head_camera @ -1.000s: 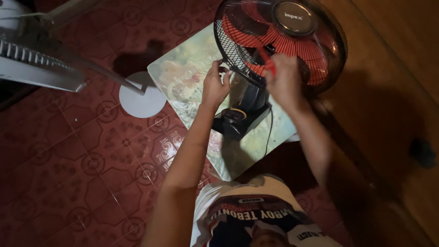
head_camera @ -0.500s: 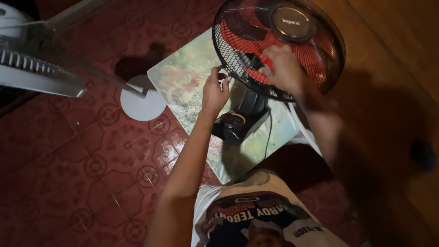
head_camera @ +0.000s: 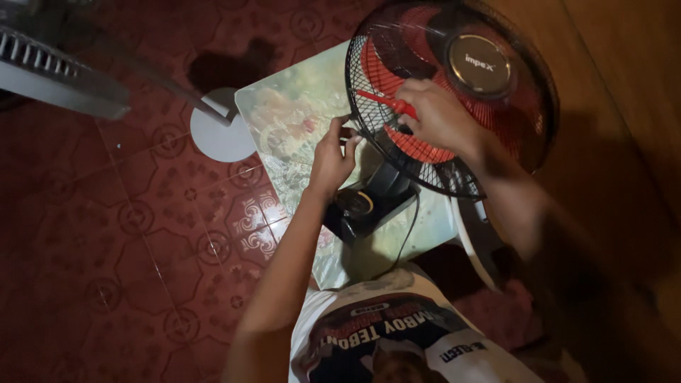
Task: The person uses a red screwdriver to loosen and remove screws from the front grille of a red electric fan. They then detach the grille and set it aside, exposing the fan blades and motor housing.
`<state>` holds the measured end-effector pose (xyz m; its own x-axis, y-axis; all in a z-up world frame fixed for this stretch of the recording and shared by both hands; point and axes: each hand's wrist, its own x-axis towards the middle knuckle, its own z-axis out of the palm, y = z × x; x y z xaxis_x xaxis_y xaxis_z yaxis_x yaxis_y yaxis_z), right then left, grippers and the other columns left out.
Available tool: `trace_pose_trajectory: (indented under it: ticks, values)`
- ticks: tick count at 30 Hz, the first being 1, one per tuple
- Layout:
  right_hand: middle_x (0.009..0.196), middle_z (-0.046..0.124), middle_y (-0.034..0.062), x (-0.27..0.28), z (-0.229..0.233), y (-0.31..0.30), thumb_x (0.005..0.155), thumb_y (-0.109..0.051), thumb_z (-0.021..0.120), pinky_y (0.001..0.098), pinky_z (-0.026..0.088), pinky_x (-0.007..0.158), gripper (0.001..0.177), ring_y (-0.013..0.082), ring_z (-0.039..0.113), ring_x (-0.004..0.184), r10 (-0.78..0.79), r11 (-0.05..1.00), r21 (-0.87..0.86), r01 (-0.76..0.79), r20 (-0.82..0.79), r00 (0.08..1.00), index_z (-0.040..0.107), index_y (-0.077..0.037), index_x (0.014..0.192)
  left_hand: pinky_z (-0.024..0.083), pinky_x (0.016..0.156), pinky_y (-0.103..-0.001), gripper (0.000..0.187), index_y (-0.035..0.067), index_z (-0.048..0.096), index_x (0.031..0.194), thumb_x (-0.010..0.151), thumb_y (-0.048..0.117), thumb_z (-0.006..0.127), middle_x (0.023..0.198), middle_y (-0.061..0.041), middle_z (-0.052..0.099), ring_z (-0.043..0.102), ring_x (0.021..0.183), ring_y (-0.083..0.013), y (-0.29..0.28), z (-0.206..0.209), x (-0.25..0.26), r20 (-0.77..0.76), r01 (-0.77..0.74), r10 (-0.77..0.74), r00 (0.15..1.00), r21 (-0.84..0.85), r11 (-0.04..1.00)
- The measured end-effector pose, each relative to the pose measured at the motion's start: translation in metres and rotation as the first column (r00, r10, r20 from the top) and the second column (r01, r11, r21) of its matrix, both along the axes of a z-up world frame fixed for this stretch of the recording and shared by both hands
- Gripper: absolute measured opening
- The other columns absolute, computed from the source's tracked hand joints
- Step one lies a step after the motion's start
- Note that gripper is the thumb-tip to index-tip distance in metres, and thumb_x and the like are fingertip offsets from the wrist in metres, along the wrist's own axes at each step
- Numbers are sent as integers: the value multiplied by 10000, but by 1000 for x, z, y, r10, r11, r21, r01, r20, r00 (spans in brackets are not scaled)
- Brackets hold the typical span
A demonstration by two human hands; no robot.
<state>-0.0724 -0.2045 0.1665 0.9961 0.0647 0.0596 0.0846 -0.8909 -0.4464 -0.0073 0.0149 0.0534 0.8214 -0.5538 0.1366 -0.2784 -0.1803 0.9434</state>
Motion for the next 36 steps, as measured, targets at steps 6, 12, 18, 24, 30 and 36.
trace_pose_trajectory:
  ticks: [6, 12, 18, 24, 30, 36]
  values:
    - [1054, 703, 186, -23, -9, -47, 1006, -210, 744, 408, 567, 782, 274, 293, 721, 902, -398, 916, 67, 395, 47, 916, 679, -27, 1198, 579, 790, -388, 364, 32, 528, 1321, 979, 58, 648, 1005, -161, 744, 758, 909, -289, 2, 2, 0, -2, 12, -12, 1000, 1, 1000]
    - [1049, 673, 213, -177, -41, -122, 997, -195, 706, 446, 545, 801, 253, 344, 685, 917, -802, 519, 70, 852, 385, 457, 689, -48, 1202, 576, 786, -394, 380, 31, 524, 1340, 976, 46, 633, 1036, -176, 744, 761, 913, -295, 5, -7, 1, 13, 10, -10, 1000, 57, 998]
    - [1045, 642, 241, -276, -143, -156, 987, -179, 668, 485, 524, 820, 247, 395, 649, 932, -950, 164, -18, 986, 265, 163, 699, -69, 1206, 570, 813, -404, 410, 18, 508, 1384, 996, 40, 638, 1048, -204, 743, 752, 946, -324, 10, -19, 5, 97, 17, -24, 995, 74, 997]
    - [1040, 612, 268, -303, -223, -171, 978, -164, 630, 524, 502, 839, 256, 446, 613, 947, -974, 85, -142, 986, 197, 113, 709, -91, 1210, 570, 829, -384, 410, 5, 477, 1403, 1024, 42, 629, 1072, -214, 746, 752, 961, -306, 12, -16, 3, 99, 8, -14, 995, 64, 998]
    - [1165, 595, 280, -302, -238, -172, 978, -159, 610, 515, 483, 922, 409, 461, 593, 1045, -991, 57, -134, 989, 110, 72, 640, -122, 1384, 575, 836, -367, 394, 5, 485, 1399, 1029, 30, 618, 1091, -219, 745, 752, 978, -295, 11, -9, 1, 73, 5, -11, 997, 82, 997]
    - [1498, 462, 296, -236, -177, -201, 1043, -305, 724, 507, 339, 1145, 563, 455, 424, 1377, -931, 230, 5, 973, 294, 218, 506, -1, 1465, 567, 814, -389, 380, 11, 512, 1372, 1012, 33, 632, 1062, -217, 752, 753, 959, -309, 10, -6, 3, 100, -12, 1, 995, 108, 994]
